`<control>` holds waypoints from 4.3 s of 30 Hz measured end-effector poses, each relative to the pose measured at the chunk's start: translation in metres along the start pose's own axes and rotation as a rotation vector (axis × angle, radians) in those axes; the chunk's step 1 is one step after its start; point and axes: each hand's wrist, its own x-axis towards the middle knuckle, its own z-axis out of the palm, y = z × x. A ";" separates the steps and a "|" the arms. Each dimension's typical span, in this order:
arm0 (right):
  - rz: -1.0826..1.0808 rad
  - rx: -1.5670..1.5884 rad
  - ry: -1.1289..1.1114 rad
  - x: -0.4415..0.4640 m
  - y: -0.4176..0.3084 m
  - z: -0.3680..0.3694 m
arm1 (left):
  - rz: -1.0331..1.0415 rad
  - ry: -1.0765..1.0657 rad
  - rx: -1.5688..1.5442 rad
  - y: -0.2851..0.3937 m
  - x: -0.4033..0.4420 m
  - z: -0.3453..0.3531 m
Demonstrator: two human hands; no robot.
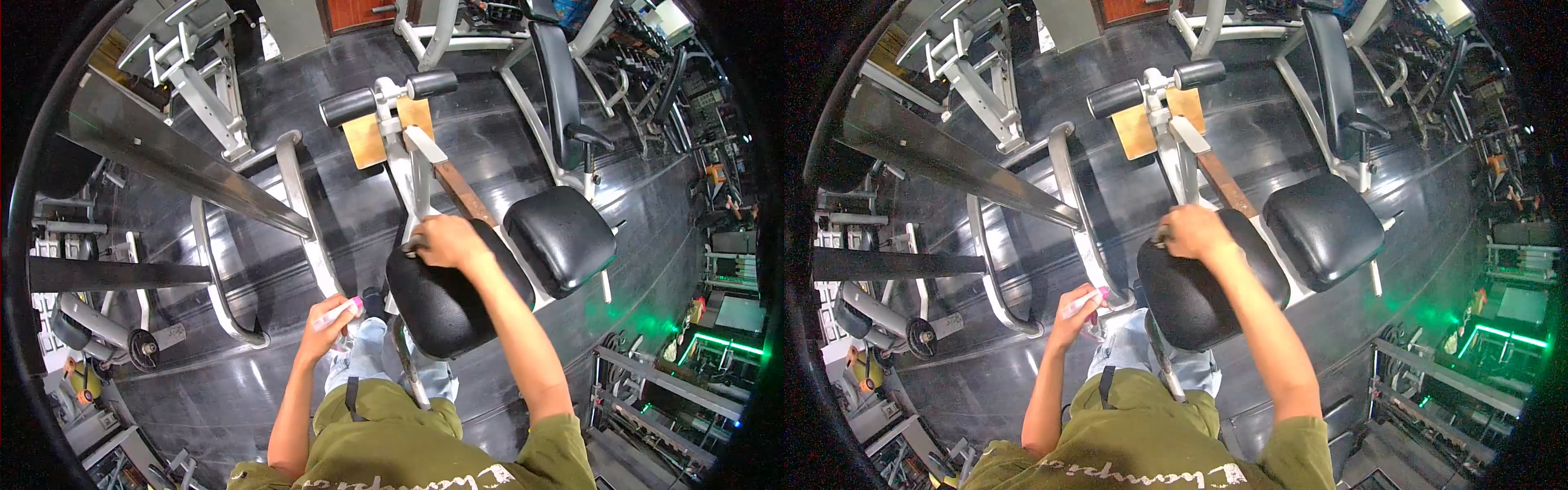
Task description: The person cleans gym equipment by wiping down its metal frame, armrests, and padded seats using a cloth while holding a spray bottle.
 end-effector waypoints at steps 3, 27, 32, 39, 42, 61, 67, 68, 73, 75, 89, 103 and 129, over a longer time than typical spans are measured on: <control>-0.155 0.035 0.055 0.014 -0.022 0.028 | -0.017 0.024 0.053 0.005 -0.001 0.002; 0.024 -0.195 -0.396 0.095 -0.017 0.035 | -0.025 0.144 0.032 -0.013 -0.025 -0.021; -0.136 -0.462 -0.410 0.098 -0.062 0.053 | -0.017 0.146 0.016 -0.014 -0.024 -0.023; -0.431 -0.564 -0.350 0.072 -0.076 0.061 | 0.004 0.131 -0.014 -0.017 -0.022 -0.021; -0.571 -0.539 -0.222 0.042 -0.086 0.072 | 0.016 0.127 -0.014 -0.020 -0.021 -0.021; -0.434 -0.562 -0.123 -0.025 -0.107 0.076 | 0.061 0.086 -0.016 -0.003 -0.036 -0.014; -0.547 -0.437 -0.056 -0.098 -0.107 0.055 | 0.072 0.080 -0.050 -0.005 -0.043 -0.004; -0.552 -0.442 -0.056 -0.102 -0.105 0.053 | 0.076 0.084 -0.053 -0.005 -0.045 -0.002; -0.545 -0.504 -0.080 -0.074 -0.111 0.050 | 0.113 0.072 -0.021 -0.014 -0.060 0.007; -0.418 -0.679 -0.109 -0.050 -0.120 0.068 | 0.111 0.098 -0.027 -0.012 -0.073 0.016; -0.577 -0.579 0.094 -0.170 -0.078 0.044 | 0.132 0.297 -0.086 -0.038 -0.150 0.101; -0.060 0.522 0.557 -0.267 0.013 0.108 | 0.178 0.531 -0.067 -0.078 -0.182 0.161; 0.064 0.655 0.724 -0.188 -0.099 0.186 | 0.007 0.433 0.256 -0.094 -0.114 0.102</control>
